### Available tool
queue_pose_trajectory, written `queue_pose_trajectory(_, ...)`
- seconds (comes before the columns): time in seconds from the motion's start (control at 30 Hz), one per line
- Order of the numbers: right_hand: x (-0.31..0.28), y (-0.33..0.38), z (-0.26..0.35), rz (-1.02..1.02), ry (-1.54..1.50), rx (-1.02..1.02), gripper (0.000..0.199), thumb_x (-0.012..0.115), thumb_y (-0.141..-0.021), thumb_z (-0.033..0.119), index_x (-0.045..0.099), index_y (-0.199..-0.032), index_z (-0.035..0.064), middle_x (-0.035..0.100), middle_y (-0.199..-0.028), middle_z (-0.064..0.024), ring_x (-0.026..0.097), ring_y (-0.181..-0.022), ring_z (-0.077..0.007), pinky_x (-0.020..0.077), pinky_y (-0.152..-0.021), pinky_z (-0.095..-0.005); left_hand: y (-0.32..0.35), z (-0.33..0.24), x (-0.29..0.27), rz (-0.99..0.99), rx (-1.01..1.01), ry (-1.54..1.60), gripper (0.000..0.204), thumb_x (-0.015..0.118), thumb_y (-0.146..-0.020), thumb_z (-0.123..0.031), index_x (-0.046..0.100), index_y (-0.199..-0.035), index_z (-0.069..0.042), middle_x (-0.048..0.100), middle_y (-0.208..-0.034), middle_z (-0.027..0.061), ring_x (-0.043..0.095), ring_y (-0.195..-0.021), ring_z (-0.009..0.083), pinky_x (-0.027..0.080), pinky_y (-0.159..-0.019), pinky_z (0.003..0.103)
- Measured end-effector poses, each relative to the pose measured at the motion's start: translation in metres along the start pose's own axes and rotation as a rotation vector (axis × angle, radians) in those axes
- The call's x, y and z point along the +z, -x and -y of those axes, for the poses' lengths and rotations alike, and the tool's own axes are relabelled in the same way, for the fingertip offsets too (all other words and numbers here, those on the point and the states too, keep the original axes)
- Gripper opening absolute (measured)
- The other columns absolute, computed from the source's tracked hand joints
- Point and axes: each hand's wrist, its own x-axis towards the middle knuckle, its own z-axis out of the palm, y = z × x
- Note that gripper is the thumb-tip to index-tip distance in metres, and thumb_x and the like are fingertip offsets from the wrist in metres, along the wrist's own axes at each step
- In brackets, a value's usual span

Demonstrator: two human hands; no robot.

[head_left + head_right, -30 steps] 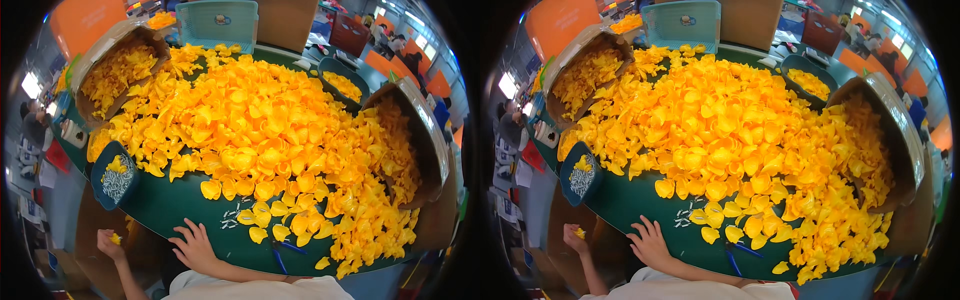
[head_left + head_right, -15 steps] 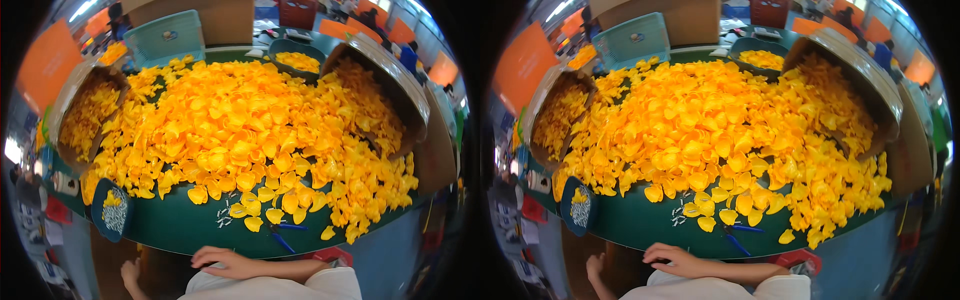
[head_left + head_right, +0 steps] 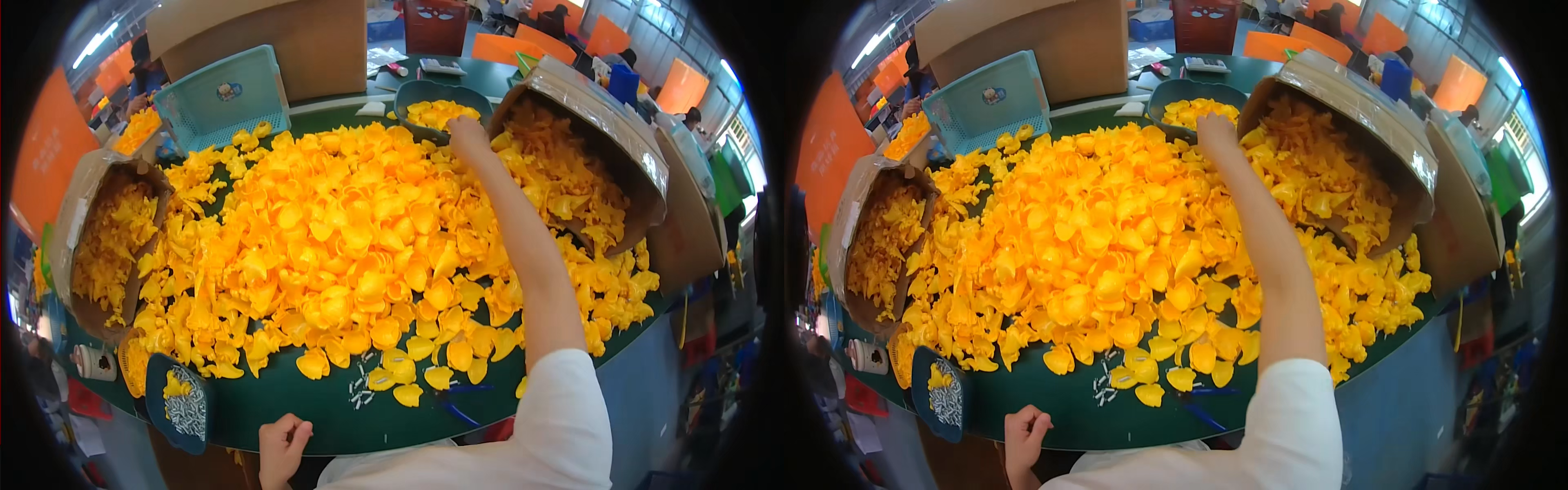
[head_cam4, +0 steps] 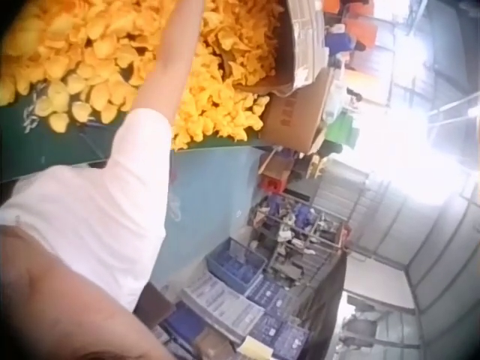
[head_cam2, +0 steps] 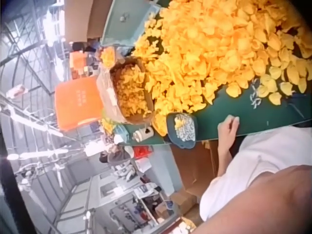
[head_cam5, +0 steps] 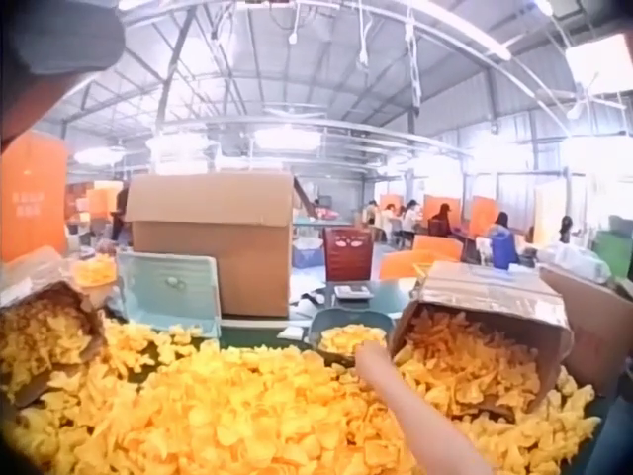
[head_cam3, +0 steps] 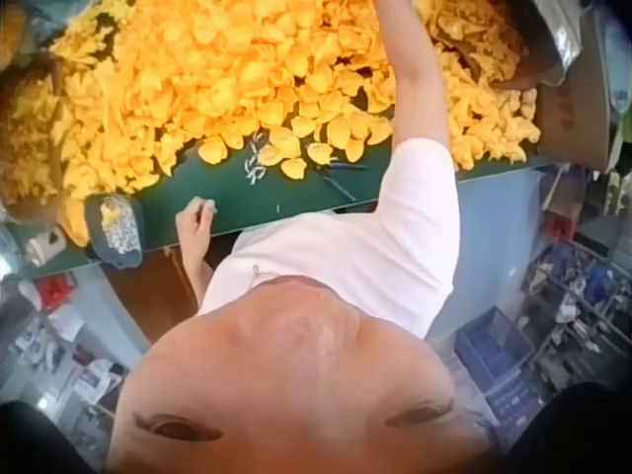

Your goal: Assembling yellow plastic toy parts by inserting small white connecting pins into the components.

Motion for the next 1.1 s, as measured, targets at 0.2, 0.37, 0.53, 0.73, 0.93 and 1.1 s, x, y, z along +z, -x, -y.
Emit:
queue_pose_trajectory(0.2,0.036,-0.041,-0.003,0.228,-0.105,-0.032,0.016,0.057,-0.084,0.017,0.064,-0.096,0.008,0.064,-0.093,-0.0141,0.061,-0.09,-0.0307,0.0491,-0.074,-0.0419,0.004,0.017,0.008,-0.17,-0.001,0.037,0.022,0.056,-0.086,-0.009,0.054,-0.065,0.001,0.043,-0.048,-0.0004,0.035,-0.045,0.0033,0.026,-0.043,0.022)
queue_pose_trajectory(0.37,0.009,-0.053,0.012,-0.051,-0.086,-0.141,0.013,0.055,-0.085,0.017,0.064,-0.091,0.0099,0.064,-0.08,-0.0122,0.062,-0.079,-0.0313,0.0481,-0.064,-0.042,-0.02,0.007,0.001,-0.189,0.045,0.232,0.023,0.053,-0.087,-0.01,0.053,-0.067,-0.001,0.047,-0.052,0.0008,0.04,-0.045,0.0045,0.027,-0.043,0.019)
queue_pose_trajectory(0.53,-0.102,0.03,0.062,-0.161,-0.146,-0.396,0.011,0.056,-0.078,0.011,0.062,-0.087,0.0104,0.062,-0.075,-0.0095,0.061,-0.075,-0.0307,0.0461,-0.059,-0.041,-0.06,-0.014,-0.008,-0.132,0.275,0.578,0.045,0.045,-0.091,-0.042,0.055,-0.103,0.0,0.054,-0.098,0.0115,0.053,-0.082,0.0195,0.045,-0.072,0.032)
queue_pose_trajectory(0.73,-0.177,0.197,0.111,-0.062,-0.326,-0.835,0.02,0.059,-0.069,0.007,0.057,-0.089,0.009,0.057,-0.079,-0.0021,0.057,-0.076,-0.0216,0.0445,-0.059,-0.0345,-0.092,-0.041,-0.012,0.252,0.163,1.374,0.072,0.055,-0.083,-0.051,0.036,-0.135,-0.004,0.044,-0.132,0.0136,0.043,-0.122,0.0305,0.042,-0.095,0.043)
queue_pose_trajectory(0.93,-0.214,0.269,0.128,0.348,-0.469,-1.074,0.04,0.065,-0.068,0.015,0.057,-0.106,0.0085,0.058,-0.099,-0.0051,0.056,-0.089,-0.0226,0.0468,-0.072,-0.033,-0.025,-0.029,-0.007,0.116,0.004,1.298,0.062,0.058,-0.077,-0.022,0.037,-0.131,0.0,0.048,-0.129,0.0135,0.049,-0.117,0.0274,0.042,-0.098,0.039)
queue_pose_trajectory(1.1,-0.225,0.237,0.147,0.538,-0.775,-1.138,0.062,0.072,-0.067,0.022,0.051,-0.124,0.0099,0.053,-0.117,-0.0116,0.05,-0.106,-0.0298,0.0436,-0.089,-0.0383,0.006,-0.019,-0.002,0.11,-0.047,1.463,0.068,0.059,-0.074,-0.021,0.032,-0.133,-0.001,0.045,-0.131,0.0138,0.049,-0.118,0.0275,0.041,-0.099,0.04)
